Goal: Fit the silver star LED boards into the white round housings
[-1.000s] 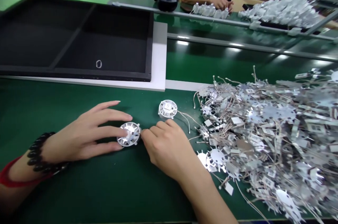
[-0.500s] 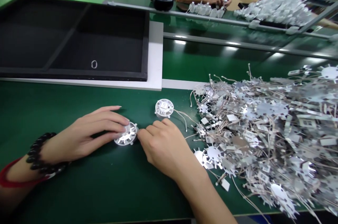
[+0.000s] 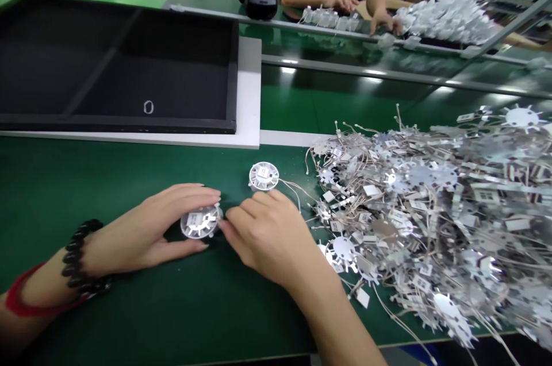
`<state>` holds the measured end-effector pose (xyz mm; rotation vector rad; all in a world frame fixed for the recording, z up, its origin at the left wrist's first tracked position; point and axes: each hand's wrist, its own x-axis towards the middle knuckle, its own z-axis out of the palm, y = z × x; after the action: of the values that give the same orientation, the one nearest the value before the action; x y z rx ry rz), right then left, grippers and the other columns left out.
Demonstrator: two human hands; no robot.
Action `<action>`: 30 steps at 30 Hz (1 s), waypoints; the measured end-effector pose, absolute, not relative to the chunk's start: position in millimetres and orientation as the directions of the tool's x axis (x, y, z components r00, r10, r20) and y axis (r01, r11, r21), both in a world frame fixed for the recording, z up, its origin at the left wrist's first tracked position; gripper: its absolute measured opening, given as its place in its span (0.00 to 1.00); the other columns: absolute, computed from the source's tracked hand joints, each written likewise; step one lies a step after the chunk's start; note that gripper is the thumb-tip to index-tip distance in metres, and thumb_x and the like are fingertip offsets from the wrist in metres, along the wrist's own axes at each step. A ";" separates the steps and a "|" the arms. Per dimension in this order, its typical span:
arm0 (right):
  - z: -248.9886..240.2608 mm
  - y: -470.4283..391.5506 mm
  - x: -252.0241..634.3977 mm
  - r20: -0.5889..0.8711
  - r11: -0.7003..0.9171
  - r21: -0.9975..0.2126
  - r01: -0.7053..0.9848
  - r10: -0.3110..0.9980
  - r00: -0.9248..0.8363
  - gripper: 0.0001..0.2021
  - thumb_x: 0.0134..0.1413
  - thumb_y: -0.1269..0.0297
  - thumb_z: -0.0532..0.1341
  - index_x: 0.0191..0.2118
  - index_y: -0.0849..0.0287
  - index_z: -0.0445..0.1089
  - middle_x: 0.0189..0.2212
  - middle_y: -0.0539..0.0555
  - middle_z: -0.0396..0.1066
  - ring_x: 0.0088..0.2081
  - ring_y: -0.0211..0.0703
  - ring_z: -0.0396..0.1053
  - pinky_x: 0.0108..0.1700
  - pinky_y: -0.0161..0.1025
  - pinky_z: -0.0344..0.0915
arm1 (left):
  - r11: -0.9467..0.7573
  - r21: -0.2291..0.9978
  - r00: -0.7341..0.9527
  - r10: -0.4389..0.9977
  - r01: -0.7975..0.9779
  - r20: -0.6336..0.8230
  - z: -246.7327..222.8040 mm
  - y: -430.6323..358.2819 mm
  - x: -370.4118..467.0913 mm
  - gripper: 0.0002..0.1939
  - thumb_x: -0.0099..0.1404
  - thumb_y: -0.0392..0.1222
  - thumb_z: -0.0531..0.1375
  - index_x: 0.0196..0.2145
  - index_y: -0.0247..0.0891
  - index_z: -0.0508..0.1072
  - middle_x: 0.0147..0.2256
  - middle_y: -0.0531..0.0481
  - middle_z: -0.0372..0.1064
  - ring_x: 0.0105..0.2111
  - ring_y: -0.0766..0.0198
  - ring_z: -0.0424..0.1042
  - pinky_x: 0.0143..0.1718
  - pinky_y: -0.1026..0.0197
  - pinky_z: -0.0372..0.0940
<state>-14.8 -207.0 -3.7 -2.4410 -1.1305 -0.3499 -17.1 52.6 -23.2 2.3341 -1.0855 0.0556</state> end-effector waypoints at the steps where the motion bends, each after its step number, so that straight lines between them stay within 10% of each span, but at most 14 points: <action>1: -1.4 -209.8 -13.5 0.446 -0.607 -0.285 0.742 0.602 0.663 0.13 0.74 0.67 0.58 0.38 0.61 0.78 0.30 0.53 0.78 0.32 0.44 0.71 0.37 0.43 0.60 | -0.532 0.476 0.688 -0.682 -0.700 0.249 -23.5 53.0 -17.0 0.28 0.77 0.55 0.59 0.67 0.45 0.60 0.60 0.40 0.73 0.60 0.49 0.74 0.62 0.47 0.72; 5: 0.0 -223.5 -6.4 0.531 -0.762 -0.315 0.566 0.352 0.771 0.11 0.73 0.66 0.59 0.48 0.65 0.77 0.44 0.62 0.81 0.45 0.52 0.77 0.47 0.47 0.70 | -0.607 0.494 0.766 -0.600 -0.623 0.228 -28.0 60.1 -15.2 0.38 0.72 0.61 0.63 0.72 0.47 0.57 0.63 0.40 0.70 0.60 0.44 0.73 0.62 0.43 0.72; 9: -10.9 -229.7 -0.9 0.318 -0.827 -0.307 0.470 0.377 0.870 0.26 0.70 0.62 0.61 0.68 0.70 0.65 0.66 0.72 0.68 0.63 0.67 0.70 0.58 0.60 0.72 | -0.665 0.513 0.830 -0.517 -0.543 0.208 -32.6 65.6 -13.5 0.43 0.71 0.65 0.63 0.74 0.48 0.53 0.56 0.42 0.75 0.53 0.46 0.78 0.56 0.44 0.75; 20: -8.3 -203.3 -5.6 0.144 -0.657 -0.667 0.351 0.348 0.926 0.26 0.74 0.52 0.56 0.68 0.63 0.65 0.63 0.67 0.72 0.62 0.61 0.73 0.60 0.62 0.74 | -0.632 0.564 0.819 -0.554 -0.531 0.150 -25.5 64.9 -16.2 0.55 0.71 0.73 0.57 0.78 0.48 0.30 0.64 0.36 0.70 0.59 0.43 0.77 0.52 0.49 0.77; 25: -1.2 -189.4 -11.5 0.074 -0.708 -0.566 0.423 0.468 0.881 0.52 0.52 0.38 0.73 0.74 0.58 0.56 0.74 0.71 0.54 0.73 0.72 0.57 0.65 0.71 0.65 | -0.678 0.543 0.868 -0.413 -0.495 0.276 -8.9 79.0 -13.3 0.45 0.75 0.72 0.50 0.78 0.51 0.38 0.62 0.43 0.73 0.59 0.46 0.76 0.58 0.51 0.72; 30: -3.7 -170.6 -14.3 0.097 -0.746 -0.431 0.507 0.520 0.848 0.37 0.55 0.48 0.75 0.65 0.58 0.69 0.72 0.76 0.57 0.70 0.75 0.61 0.59 0.69 0.71 | -0.725 0.401 0.813 -0.387 -0.559 0.435 2.6 74.0 -16.1 0.36 0.78 0.65 0.51 0.75 0.50 0.49 0.56 0.46 0.78 0.53 0.48 0.80 0.53 0.52 0.73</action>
<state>-14.3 -170.6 -3.7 -2.5752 -0.7576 0.0399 -16.1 74.0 2.6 2.4704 -0.6989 0.4392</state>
